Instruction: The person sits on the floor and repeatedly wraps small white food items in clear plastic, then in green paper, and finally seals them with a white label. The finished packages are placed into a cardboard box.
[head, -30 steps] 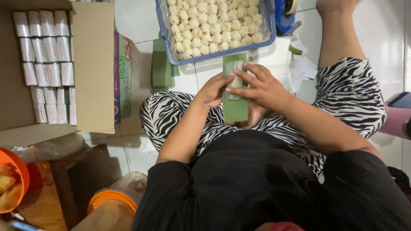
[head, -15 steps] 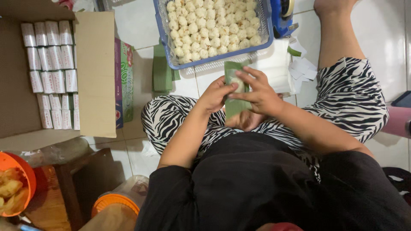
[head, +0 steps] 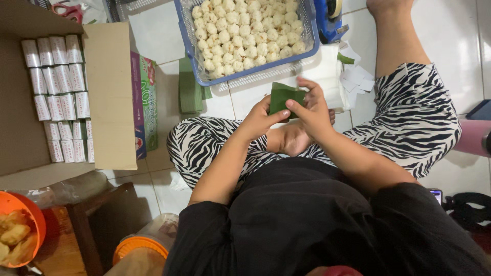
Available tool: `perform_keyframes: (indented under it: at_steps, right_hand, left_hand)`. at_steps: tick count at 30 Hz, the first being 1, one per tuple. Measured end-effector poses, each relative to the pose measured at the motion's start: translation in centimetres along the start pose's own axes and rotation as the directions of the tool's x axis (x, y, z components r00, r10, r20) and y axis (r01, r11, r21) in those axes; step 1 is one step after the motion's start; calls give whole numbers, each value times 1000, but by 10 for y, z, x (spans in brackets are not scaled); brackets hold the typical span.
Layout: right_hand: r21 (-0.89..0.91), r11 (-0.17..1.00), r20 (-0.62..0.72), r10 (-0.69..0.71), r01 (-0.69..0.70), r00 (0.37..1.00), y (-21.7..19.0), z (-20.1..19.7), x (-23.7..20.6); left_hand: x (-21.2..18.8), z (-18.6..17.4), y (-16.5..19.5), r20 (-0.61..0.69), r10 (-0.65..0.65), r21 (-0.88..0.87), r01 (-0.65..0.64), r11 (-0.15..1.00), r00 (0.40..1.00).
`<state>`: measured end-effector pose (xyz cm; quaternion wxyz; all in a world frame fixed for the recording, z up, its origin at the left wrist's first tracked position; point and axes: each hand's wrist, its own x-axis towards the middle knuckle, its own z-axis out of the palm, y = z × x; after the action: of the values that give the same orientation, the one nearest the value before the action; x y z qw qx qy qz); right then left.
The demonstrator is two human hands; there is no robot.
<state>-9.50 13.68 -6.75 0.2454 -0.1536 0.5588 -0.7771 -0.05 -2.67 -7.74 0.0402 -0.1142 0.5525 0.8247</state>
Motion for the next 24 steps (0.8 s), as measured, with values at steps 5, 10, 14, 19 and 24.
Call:
perform_keyframes:
  at_steps: [5,10,14,19,24]
  right_hand:
    - [99,993,7,71,-71,997,7,-10,-6]
    - [125,985,52,110,-116,993,1,-21,0]
    - [-203,976,41,84,-74,996,-18,-31,2]
    - [-429,897,121,170,-103,978,-26,-37,1]
    - [-464,859,27,257,-216,966,-28,-60,9]
  left_hand:
    - [3,4,-6,-98,27,-25,-29,999,995]
    - [6,7,-1,-241,3,-121,-33,992,970]
    - [7,2,9,-231,33,-215,-85,973,972]
    - [7,1,8,-242,2,-230,-59,971,970]
    - [11,-8,7,-360,-40,-266,-61,962,932]
